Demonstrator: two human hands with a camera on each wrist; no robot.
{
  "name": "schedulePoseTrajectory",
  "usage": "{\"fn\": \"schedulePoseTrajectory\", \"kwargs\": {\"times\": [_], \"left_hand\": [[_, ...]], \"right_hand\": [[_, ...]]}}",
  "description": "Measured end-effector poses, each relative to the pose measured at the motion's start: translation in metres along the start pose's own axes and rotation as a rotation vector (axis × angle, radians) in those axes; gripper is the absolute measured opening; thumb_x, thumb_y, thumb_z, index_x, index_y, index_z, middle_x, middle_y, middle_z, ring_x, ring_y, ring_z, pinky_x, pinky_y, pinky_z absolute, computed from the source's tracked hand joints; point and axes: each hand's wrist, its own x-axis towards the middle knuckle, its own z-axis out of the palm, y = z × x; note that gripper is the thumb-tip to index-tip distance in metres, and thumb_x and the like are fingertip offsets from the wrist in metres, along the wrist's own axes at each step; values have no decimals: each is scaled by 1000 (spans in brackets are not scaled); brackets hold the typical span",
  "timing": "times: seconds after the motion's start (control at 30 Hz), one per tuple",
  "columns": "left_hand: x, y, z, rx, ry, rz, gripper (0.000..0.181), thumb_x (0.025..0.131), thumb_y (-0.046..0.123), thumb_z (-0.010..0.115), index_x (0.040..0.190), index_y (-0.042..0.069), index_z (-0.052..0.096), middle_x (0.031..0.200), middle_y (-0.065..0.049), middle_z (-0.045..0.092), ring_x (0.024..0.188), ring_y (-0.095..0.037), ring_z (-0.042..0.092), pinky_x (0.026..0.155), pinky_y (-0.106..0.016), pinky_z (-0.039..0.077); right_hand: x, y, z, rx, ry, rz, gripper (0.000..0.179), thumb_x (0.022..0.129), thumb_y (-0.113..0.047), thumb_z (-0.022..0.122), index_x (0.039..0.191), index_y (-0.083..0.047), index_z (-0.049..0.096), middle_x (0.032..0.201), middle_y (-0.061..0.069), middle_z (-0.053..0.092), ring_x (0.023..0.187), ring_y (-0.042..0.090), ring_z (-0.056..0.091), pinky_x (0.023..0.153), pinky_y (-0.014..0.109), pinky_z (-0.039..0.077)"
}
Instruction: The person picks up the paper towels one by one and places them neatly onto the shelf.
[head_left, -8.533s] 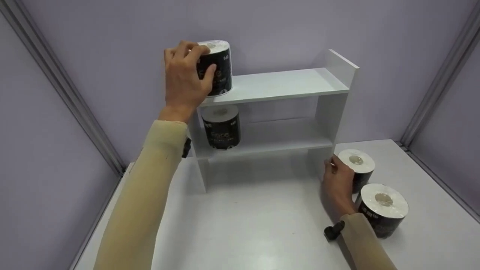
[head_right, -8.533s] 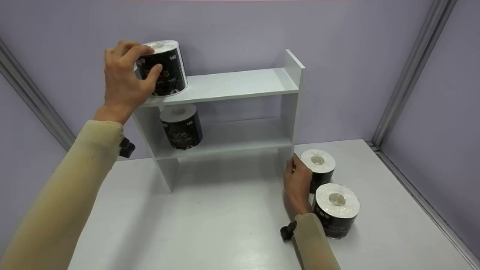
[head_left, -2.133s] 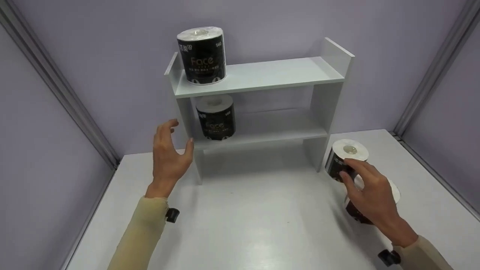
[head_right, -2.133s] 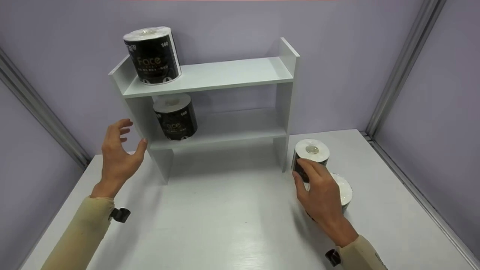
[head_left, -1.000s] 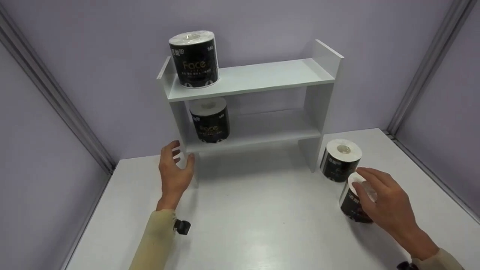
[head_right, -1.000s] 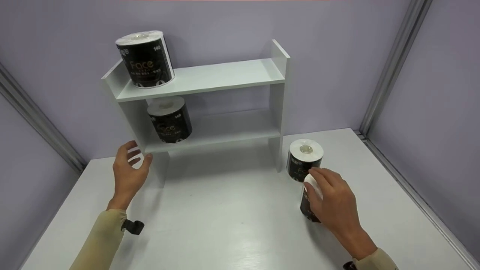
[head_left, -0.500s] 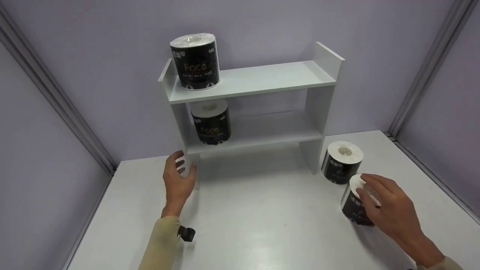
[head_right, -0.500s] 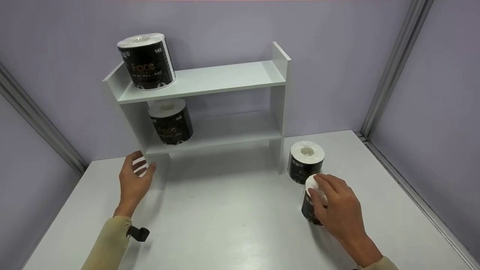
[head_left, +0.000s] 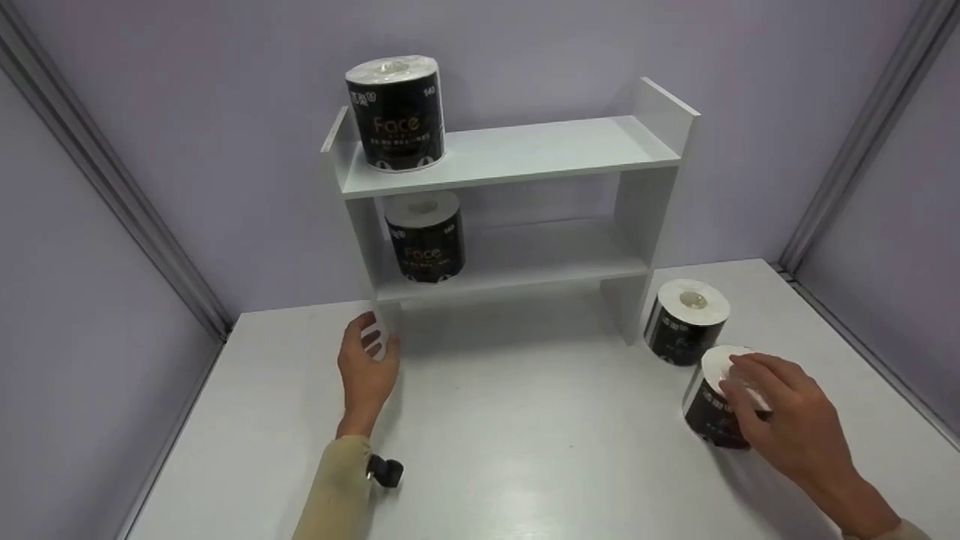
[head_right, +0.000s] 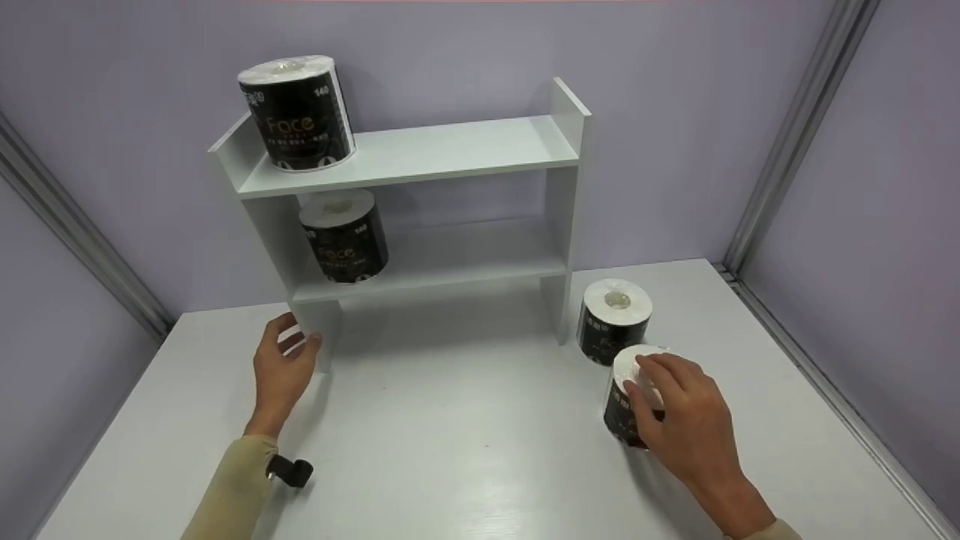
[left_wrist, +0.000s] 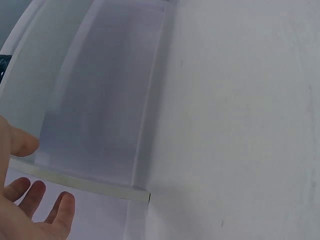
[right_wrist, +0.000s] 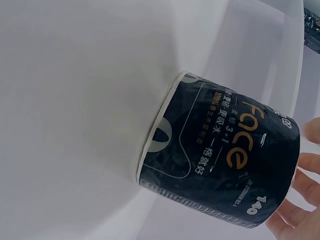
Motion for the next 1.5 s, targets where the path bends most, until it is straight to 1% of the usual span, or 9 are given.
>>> {"fn": "schedulePoseTrajectory", "kwargs": {"times": [0.1, 0.33, 0.47, 0.63, 0.8, 1.07, 1.17, 1.3, 1.5], "left_hand": [[-2, -1, 2, -1, -5, -13, 53, 101, 3, 68, 150, -4, 50, 148, -23, 56, 133, -44, 60, 112, -51, 55], [-6, -4, 7, -17, -16, -41, 53, 104, 6, 66, 153, -5, 48, 152, -24, 53, 137, -46, 58, 114, -51, 53], [-9, -5, 9, -28, -25, -58, 57, 104, 8, 64, 156, -4, 44, 157, -25, 50, 140, -48, 56, 115, -54, 52], [-11, -6, 9, -57, -35, -79, 59, 105, 8, 62, 160, -4, 41, 162, -27, 45, 143, -51, 53, 116, -56, 50], [-11, -8, 8, -95, -37, -102, 57, 107, 5, 57, 161, -4, 40, 164, -27, 42, 143, -51, 52, 116, -51, 51], [-11, -11, 11, -87, 5, -65, 50, 108, 0, 56, 157, -5, 47, 160, -28, 49, 135, -46, 62, 110, -45, 55], [-10, -13, 10, -75, 24, -48, 48, 107, 0, 57, 154, -6, 50, 156, -28, 53, 133, -46, 63, 108, -46, 56], [-9, -14, 10, -71, 32, -38, 47, 106, -1, 59, 152, -5, 52, 154, -27, 55, 132, -44, 64, 107, -46, 57], [-9, -14, 9, -74, 20, -36, 46, 108, 3, 59, 153, -3, 53, 155, -25, 55, 132, -42, 65, 107, -46, 56]], "right_hand": [[-2, 1, -1, -12, 4, -4, 40, 80, -3, 89, 118, -2, 79, 118, 15, 75, 108, 37, 69, 97, 10, 36], [-2, 1, -2, -32, -3, -22, 40, 79, -3, 90, 117, -2, 78, 118, 16, 74, 108, 36, 69, 88, 38, 45], [-2, 2, -2, -27, 5, -41, 41, 77, -3, 90, 117, -3, 79, 116, 15, 75, 107, 36, 69, 88, 41, 46], [-4, 2, -4, -31, -24, -18, 42, 79, -5, 90, 119, -4, 79, 118, 15, 75, 110, 37, 69, 88, 45, 47], [-6, 1, -6, -29, -45, 4, 44, 79, -6, 91, 121, -5, 78, 120, 16, 74, 113, 38, 67, 88, 52, 49], [-13, 4, -7, -20, -25, -18, 53, 73, -7, 94, 124, -9, 79, 120, 12, 74, 113, 36, 66, 88, 50, 46], [-14, 5, -6, -16, -32, -30, 56, 72, -7, 94, 126, -9, 78, 119, 12, 74, 115, 39, 65, 89, 55, 48], [-15, 6, -5, -2, -42, -30, 59, 70, -8, 95, 127, -9, 77, 117, 14, 74, 118, 44, 64, 90, 67, 49], [-17, 8, -5, 21, -24, -24, 59, 68, -7, 95, 124, -10, 79, 117, 14, 74, 121, 48, 62, 91, 70, 48]]}}
